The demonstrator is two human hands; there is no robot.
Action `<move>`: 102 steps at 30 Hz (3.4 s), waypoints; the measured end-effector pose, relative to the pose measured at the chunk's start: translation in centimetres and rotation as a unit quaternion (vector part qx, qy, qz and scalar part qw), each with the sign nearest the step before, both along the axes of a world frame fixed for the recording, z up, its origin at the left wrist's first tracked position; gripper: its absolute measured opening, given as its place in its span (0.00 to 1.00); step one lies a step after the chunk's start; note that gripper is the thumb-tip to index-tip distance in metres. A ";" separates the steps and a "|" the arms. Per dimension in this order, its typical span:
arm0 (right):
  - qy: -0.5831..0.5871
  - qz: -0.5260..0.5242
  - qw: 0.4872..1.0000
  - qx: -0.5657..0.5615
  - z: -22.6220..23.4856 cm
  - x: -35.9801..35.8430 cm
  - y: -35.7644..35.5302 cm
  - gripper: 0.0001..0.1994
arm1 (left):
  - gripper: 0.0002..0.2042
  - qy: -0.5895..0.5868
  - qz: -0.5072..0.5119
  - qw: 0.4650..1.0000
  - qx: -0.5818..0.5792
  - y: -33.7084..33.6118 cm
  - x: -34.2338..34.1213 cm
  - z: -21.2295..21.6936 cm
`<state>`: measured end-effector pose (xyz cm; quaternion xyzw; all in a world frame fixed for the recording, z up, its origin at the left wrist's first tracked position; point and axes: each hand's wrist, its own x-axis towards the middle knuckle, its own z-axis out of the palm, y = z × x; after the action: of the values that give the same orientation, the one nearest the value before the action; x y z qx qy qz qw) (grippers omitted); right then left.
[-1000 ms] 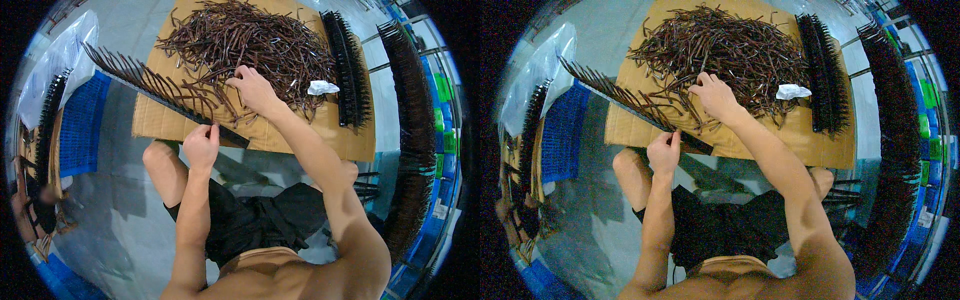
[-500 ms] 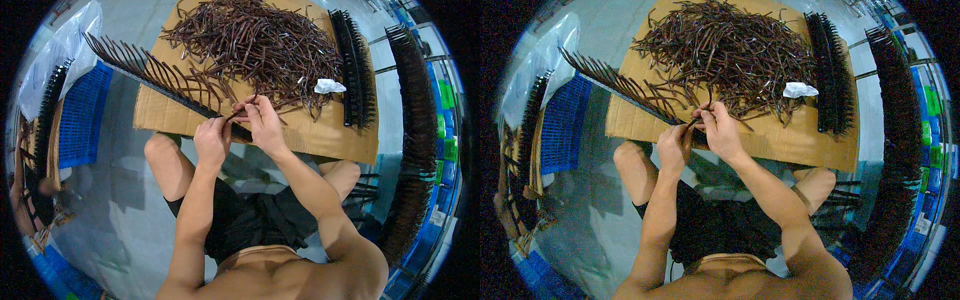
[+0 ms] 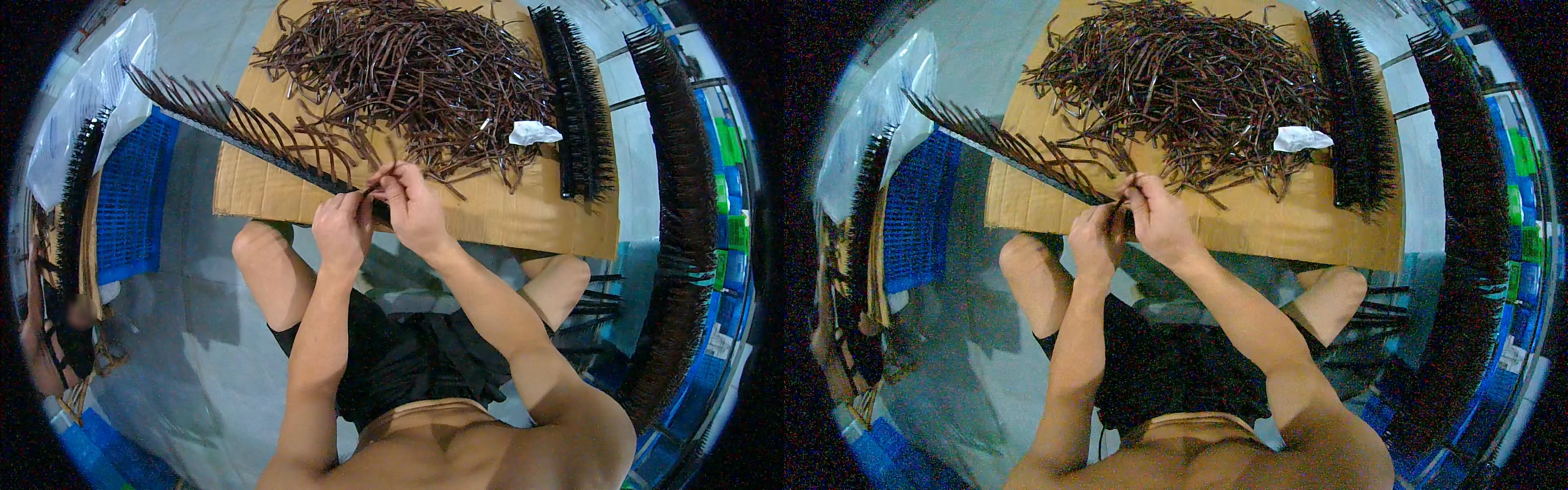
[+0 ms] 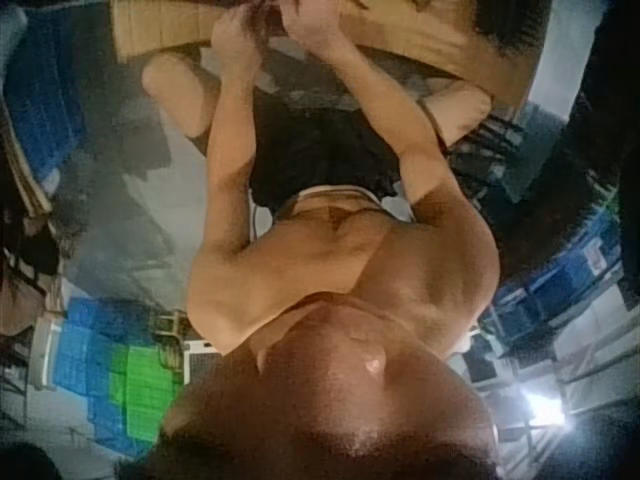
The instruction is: The person sits on the floor and inserts individual dark bristles into a black plastic band, working one at a time. They pick up bristles from a pile on a cardboard sheet, insert them into the band, and then place the completed band onto a nearby rack.
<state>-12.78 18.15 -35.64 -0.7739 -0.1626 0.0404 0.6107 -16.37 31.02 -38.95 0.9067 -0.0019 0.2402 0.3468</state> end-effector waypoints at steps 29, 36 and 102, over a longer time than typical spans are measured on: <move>-0.068 0.042 0.993 -0.087 0.9 0.2 0.5 0.10 | 0.03 0.031 0.022 0.999 0.020 0.1 -0.4 -0.4; -0.057 -0.156 0.931 -0.325 -0.1 9.5 -0.4 0.12 | 0.07 0.103 0.108 0.988 -0.039 1.1 -0.2 0.0; -0.069 -0.043 0.987 -0.136 -0.4 -1.1 -1.1 0.10 | 0.07 0.030 -0.017 0.999 0.004 -1.0 -0.5 0.2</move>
<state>-13.87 17.10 -36.01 -0.8572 -0.1638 -0.0176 0.4879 -16.88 30.00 -38.75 0.9147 -0.0083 0.2070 0.3470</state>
